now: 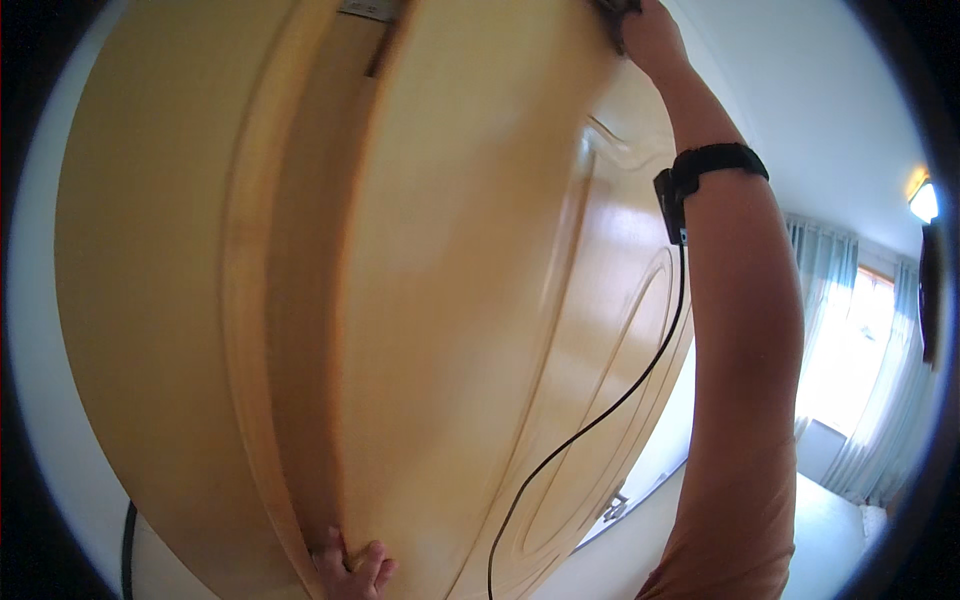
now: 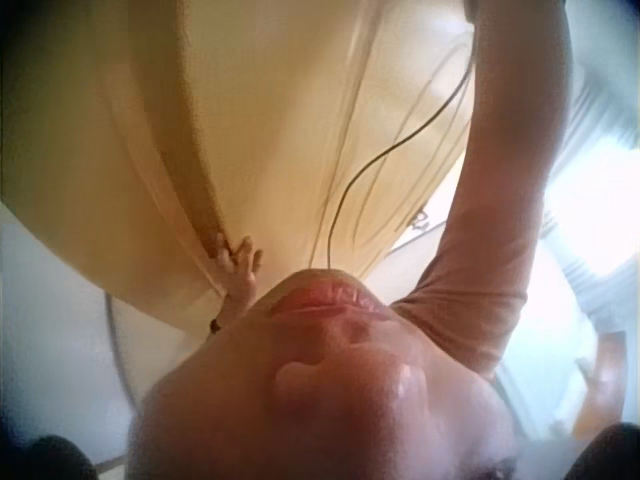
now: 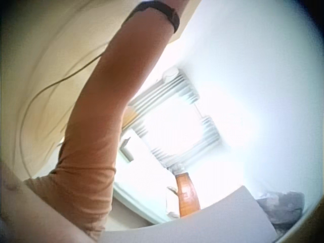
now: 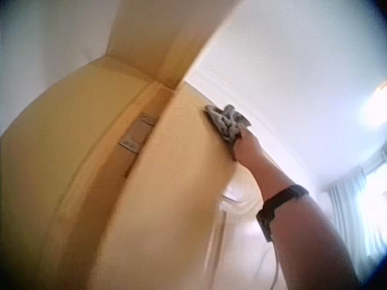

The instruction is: Cleaning a wooden door and a white wardrobe with a cloth.

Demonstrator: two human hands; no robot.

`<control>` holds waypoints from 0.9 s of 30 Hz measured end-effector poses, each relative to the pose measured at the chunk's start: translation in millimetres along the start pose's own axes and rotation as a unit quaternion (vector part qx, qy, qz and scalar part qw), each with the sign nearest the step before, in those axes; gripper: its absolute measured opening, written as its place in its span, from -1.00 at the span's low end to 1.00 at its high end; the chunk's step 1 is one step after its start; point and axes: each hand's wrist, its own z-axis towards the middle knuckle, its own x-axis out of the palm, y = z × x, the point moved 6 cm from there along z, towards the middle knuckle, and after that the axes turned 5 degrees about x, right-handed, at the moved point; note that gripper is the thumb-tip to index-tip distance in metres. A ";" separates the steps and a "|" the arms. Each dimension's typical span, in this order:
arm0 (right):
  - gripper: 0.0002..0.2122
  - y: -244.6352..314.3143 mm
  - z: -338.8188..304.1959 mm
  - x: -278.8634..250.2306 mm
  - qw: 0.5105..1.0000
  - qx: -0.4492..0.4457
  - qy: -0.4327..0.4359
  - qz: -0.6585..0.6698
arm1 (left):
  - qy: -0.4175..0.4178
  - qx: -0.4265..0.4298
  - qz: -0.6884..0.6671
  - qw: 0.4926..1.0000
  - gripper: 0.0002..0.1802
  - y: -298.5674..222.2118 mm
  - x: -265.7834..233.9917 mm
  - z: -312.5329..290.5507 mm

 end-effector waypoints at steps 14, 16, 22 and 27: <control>-0.56 -329.3 -136.5 -44.7 0.910 0.289 0.158 -0.253 | -0.131 -0.170 0.141 0.967 -0.42 47.9 -37.9 -15.7; -0.53 -360.0 -149.0 -46.1 0.900 0.325 0.152 -0.247 | -0.143 -0.186 0.164 0.958 -0.41 57.7 -39.4 -12.8; -0.39 -463.9 -156.0 -41.8 0.895 0.430 -0.014 -0.115 | -0.196 -0.295 0.216 0.910 -0.46 61.0 -33.6 4.5; -0.53 -428.0 -153.1 -15.0 0.838 0.472 -0.057 0.267 | -0.241 -0.211 0.191 0.928 -0.46 49.7 -32.8 9.1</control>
